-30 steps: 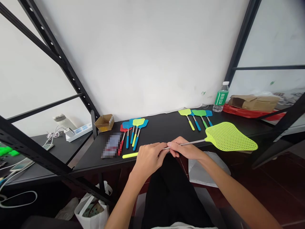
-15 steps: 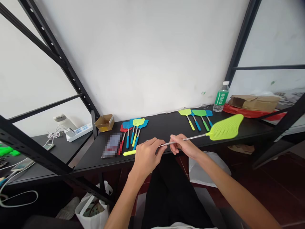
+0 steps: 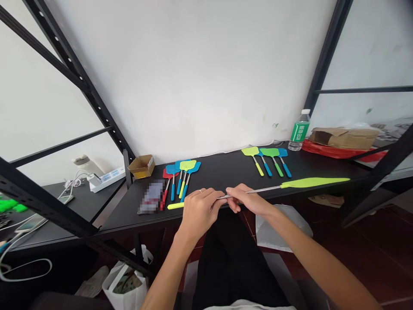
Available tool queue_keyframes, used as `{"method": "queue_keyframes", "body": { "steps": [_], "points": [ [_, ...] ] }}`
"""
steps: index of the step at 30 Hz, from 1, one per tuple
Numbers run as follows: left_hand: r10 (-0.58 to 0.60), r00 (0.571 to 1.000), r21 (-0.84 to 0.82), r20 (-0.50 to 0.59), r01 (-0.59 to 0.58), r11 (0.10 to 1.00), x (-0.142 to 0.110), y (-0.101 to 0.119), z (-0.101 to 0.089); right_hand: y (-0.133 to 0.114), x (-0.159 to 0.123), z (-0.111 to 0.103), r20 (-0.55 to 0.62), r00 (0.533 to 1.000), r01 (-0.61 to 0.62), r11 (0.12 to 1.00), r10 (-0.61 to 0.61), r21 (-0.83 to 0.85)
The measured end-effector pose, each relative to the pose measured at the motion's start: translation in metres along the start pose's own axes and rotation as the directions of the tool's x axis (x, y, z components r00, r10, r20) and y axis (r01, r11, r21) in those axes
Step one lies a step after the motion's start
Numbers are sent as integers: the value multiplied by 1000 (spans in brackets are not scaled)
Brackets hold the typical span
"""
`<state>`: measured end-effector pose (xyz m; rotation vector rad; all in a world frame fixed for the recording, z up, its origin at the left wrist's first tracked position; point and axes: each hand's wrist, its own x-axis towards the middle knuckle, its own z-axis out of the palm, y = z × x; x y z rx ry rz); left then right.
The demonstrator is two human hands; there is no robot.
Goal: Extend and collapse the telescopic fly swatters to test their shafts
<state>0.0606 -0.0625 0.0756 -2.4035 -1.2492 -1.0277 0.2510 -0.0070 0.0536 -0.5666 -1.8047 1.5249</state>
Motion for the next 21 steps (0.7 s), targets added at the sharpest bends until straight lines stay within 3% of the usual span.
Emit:
{"method": "queue_keyframes", "body": {
  "steps": [7, 21],
  "points": [
    [-34, 995, -55, 92, 40, 998, 1, 2, -9, -9, -5, -8, 69, 996, 61, 984, -50, -168],
    [-62, 949, -73, 308, 89, 993, 3, 3, -21, -22, -12, -18, 165, 985, 91, 956, -46, -277]
  ]
}}
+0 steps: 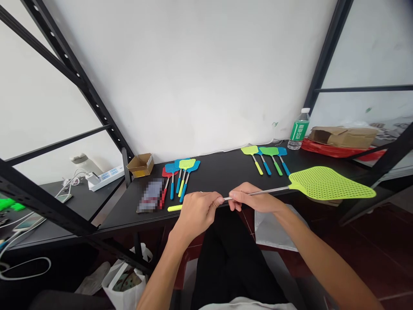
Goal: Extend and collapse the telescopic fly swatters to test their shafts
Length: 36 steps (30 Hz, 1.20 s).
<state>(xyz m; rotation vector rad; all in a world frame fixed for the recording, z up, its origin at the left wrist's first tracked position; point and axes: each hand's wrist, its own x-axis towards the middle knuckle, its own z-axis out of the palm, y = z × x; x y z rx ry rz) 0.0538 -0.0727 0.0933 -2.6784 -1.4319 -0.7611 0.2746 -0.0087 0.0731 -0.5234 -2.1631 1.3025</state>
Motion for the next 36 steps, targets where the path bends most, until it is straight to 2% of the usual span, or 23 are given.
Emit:
{"method": "queue_keyframes", "body": {
  "steps": [3, 5, 8, 10, 12, 14, 16, 17, 19, 22, 26, 29, 36],
  "points": [
    [-11, 1000, -12, 26, 12, 1000, 0, 0, 0, -1, -1, -1, 4, 1000, 5, 1000, -5, -2],
    [-1, 1000, -12, -19, 1, 1000, 1, 1, 1, 0, 0, -2, -16, 1000, -4, 1000, 4, 24],
    [33, 973, 1, -229, -34, 999, 2, 8, 2, 5, 0, -4, -100, 995, -16, 996, 25, 88],
    [35, 918, -27, -396, -49, 998, 1, 15, 1, 8, 1, -6, -195, 981, 3, 988, 26, 152],
    [6, 882, -127, -471, -75, 989, -1, 22, 1, 10, 3, -6, -295, 955, 37, 967, 39, 251],
    [-36, 920, -305, -390, -93, 948, -3, 27, 2, 10, 5, -4, -373, 925, 76, 920, 80, 385],
    [-78, 974, -493, -213, -38, 869, -2, 28, 6, 9, 7, 2, -395, 909, 103, 846, 134, 524],
    [-103, 986, -565, -133, 10, 825, -1, 27, 9, 8, 9, 5, -379, 912, 104, 805, 157, 584],
    [-169, 984, -665, -59, 88, 742, 2, 22, 16, 6, 11, 13, -302, 934, 71, 727, 192, 683],
    [-243, 969, -773, -51, 115, 624, 7, 12, 23, 2, 12, 21, -174, 958, -9, 631, 227, 776],
    [-287, 951, -849, -117, 54, 526, 8, 3, 25, -1, 12, 27, -98, 964, -61, 563, 248, 825],
    [-248, 961, -849, -121, 30, 528, 5, 0, 23, 0, 11, 31, -73, 969, -77, 570, 235, 818],
    [-128, 990, -702, -66, 45, 711, 2, -2, 19, 5, 12, 40, -1, 983, -117, 631, 183, 767]
  ]
}}
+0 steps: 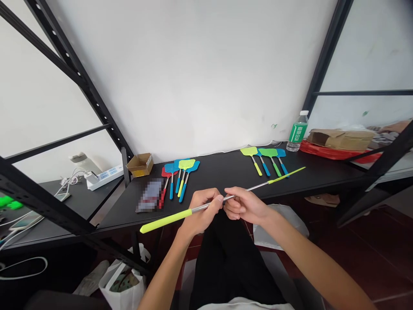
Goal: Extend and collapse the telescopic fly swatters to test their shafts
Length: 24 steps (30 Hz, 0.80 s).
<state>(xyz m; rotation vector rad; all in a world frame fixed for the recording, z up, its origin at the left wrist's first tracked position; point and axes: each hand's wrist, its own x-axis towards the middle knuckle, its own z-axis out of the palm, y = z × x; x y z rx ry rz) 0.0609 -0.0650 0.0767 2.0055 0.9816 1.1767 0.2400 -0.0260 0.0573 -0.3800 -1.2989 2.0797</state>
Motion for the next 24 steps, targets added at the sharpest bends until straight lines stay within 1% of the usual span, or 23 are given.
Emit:
{"method": "queue_keyframes", "body": {
  "steps": [3, 7, 10, 15, 18, 21, 24],
  "points": [
    [10, 999, 41, 34, -11, 999, 1, 0, -1, 2, 0, 0, -3, 1000, 11, 1000, -11, -15],
    [11, 999, -5, 47, -10, 1000, 2, -1, -1, 2, 0, 2, -6, 999, 43, 997, -44, -70],
    [-32, 999, -87, 26, 35, 996, 3, -2, -1, -2, -1, 4, -17, 996, 79, 983, -83, -166],
    [-121, 992, -192, -20, 115, 975, 6, -6, 0, -8, -2, 3, -20, 993, 103, 950, -114, -295],
    [-208, 977, -293, -40, 188, 938, 8, -8, 3, -11, -3, 0, -12, 989, 132, 921, -146, -367],
    [-294, 955, -424, -31, 254, 869, 9, -10, 6, -15, -6, -2, -22, 984, 148, 889, -175, -433],
    [-328, 945, -516, -19, 272, 813, 10, -11, 7, -20, -8, -4, -17, 980, 161, 841, -198, -517]
  ]
}}
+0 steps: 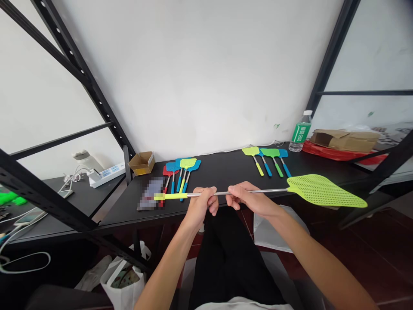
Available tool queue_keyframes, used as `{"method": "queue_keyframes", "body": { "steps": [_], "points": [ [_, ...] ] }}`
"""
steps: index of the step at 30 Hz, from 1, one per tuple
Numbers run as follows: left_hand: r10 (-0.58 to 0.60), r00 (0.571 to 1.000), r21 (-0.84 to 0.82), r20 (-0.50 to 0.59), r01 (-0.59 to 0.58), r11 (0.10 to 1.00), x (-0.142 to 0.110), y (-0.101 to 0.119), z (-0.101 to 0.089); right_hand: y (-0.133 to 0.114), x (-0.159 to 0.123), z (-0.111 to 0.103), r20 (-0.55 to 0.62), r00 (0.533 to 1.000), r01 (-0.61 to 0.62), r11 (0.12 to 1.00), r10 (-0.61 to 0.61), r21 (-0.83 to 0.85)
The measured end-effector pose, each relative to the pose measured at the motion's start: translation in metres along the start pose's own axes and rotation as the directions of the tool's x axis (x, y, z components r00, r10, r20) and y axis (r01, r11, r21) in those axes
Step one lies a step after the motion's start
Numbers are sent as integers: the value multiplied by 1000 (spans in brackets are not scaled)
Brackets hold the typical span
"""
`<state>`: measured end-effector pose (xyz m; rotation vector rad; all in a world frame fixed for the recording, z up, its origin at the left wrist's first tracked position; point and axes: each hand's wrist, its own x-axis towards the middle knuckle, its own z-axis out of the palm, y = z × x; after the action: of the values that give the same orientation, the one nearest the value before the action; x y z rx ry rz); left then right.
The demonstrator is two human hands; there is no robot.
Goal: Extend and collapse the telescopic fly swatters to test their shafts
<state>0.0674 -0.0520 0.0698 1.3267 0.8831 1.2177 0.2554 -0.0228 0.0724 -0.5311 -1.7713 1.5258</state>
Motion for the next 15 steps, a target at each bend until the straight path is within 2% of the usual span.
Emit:
{"method": "queue_keyframes", "body": {
  "steps": [4, 7, 9, 12, 15],
  "points": [
    [-17, 1000, -50, 7, 17, 999, -1, 1, 1, -5, -1, -6, 40, 999, 31, 996, -28, -83],
    [19, 998, -13, 59, -18, 1000, -3, 5, 1, -7, -3, -10, 42, 999, 38, 995, -34, -88],
    [50, 994, 31, 97, -54, 998, -4, 7, 0, -6, -2, -10, 5, 999, 34, 999, -34, -33],
    [87, 990, 52, 109, -93, 994, -5, 10, -1, 3, 1, -5, -58, 998, 28, 990, -21, 136],
    [119, 983, 101, 141, -133, 986, -5, 11, 0, 13, 6, 2, -63, 998, 5, 955, 14, 297]
  ]
}}
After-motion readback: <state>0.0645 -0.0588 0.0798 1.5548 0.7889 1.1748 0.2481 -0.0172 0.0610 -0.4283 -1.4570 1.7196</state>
